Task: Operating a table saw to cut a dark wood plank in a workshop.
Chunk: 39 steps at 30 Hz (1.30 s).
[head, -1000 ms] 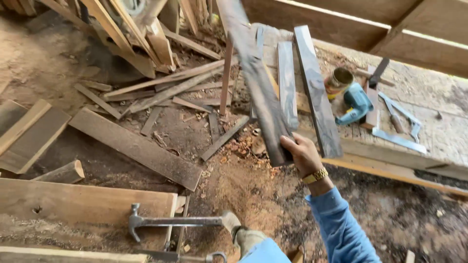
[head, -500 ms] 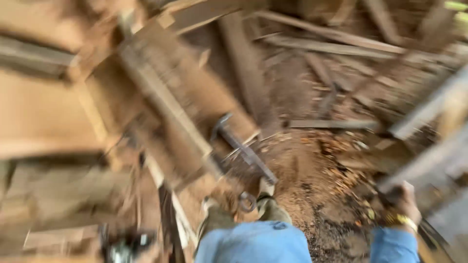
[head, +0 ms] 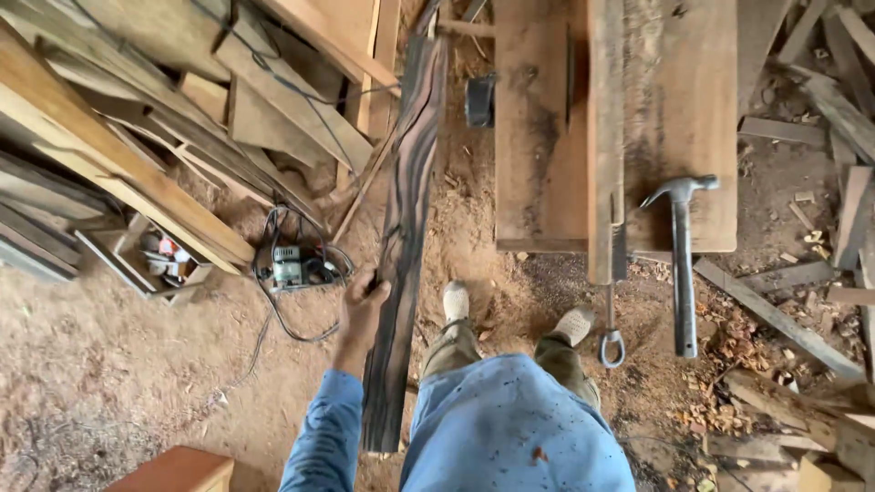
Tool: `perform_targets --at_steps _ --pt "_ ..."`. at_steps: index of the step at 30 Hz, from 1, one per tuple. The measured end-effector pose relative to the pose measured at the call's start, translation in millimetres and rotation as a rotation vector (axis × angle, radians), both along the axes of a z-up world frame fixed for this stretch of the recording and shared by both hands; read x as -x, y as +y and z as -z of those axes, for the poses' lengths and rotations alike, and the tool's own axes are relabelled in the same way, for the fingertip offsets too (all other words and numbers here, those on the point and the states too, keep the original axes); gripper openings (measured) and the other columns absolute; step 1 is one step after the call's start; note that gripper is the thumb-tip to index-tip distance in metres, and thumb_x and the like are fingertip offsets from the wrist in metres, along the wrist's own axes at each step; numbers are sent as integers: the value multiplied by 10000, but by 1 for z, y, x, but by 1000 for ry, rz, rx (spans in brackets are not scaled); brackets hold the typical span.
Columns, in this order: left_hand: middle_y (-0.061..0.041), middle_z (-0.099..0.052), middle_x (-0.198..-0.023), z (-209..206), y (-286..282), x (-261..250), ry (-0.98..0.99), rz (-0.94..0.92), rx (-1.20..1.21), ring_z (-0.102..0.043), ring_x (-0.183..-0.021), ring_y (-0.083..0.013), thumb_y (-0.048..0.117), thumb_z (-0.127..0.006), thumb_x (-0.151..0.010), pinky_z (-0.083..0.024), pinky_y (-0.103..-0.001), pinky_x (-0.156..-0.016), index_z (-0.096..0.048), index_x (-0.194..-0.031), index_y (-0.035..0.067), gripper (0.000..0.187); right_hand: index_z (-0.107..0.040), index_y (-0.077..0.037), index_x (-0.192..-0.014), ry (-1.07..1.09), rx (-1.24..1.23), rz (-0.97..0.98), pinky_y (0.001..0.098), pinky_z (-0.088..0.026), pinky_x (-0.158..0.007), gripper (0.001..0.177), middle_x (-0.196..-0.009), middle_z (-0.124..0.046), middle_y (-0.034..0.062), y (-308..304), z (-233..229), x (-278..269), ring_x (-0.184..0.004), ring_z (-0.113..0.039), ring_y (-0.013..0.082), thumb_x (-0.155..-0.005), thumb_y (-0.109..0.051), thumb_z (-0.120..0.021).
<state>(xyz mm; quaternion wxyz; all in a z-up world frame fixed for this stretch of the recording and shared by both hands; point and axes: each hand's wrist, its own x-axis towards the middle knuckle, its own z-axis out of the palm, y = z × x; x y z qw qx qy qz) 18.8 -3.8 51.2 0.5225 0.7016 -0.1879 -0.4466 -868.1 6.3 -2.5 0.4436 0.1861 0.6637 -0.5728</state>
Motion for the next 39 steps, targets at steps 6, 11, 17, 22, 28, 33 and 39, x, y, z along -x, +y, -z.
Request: perform_targets --at_steps 6,11,17,22,28,33,39 --pt "-27 -672 -892 79 65 -1 8 132 -303 -597 -815 -113 234 -668 -973 -486 -287 -743 -694 -1036 74 174 -669 -228 -912 -24 -128 182 383 -618 -692 192 -817 -735 -84 21 13 -37 -814 -744 122 -951 -405 -735" --pt "-86 -526 -661 84 72 2 -370 58 -336 -466 -630 -142 295 -672 -1013 -389 -381 -567 -647 -794 13 358 -676 -224 -875 -63 -255 308 382 -636 -662 164 -760 -748 -83 74 38 -138 -770 -769 115 -924 -368 -736" --pt "-30 -441 -665 -4 27 -6 -436 -62 -31 -380 -627 -109 189 -623 -1027 -313 -338 -548 -547 -803 12 295 -665 -9 -1124 519 672 -476 371 -652 -781 185 -1006 -736 130 -30 -76 -324 -842 -723 248 -1163 -188 -645" --pt "79 -485 -730 -13 1 -3 -63 -270 223 -404 -661 -46 96 -656 -990 -314 -269 -573 -653 -808 47 189 -668 -28 -1185 696 488 -994 373 -638 -834 185 -1063 -727 130 -79 -129 -397 -906 -731 209 -1053 -146 -612" --pt "80 -498 -783 -20 -16 19 -37 -335 456 -430 -708 -45 92 -693 -1025 -334 -245 -615 -627 -825 35 219 -682 23 -1203 609 648 -1415 360 -607 -815 233 -1051 -757 146 -71 -90 -389 -903 -724 197 -1036 -133 -641" --pt "58 -646 -860 -62 -29 47 -10 -424 414 -556 -771 -52 105 -675 -961 -434 -224 -690 -760 -1080 -18 191 -667 17 -1266 401 583 -1588 349 -603 -863 321 -1097 -750 163 -67 -18 -361 -1006 -729 196 -955 -62 -676" --pt "30 -662 -883 -94 -22 67 29 -412 422 -570 -804 -75 154 -666 -979 -469 -257 -720 -751 -1158 -56 289 -659 12 -1279 481 574 -1696 367 -618 -883 383 -1122 -774 182 -73 -21 -358 -1048 -744 226 -933 -150 -692"
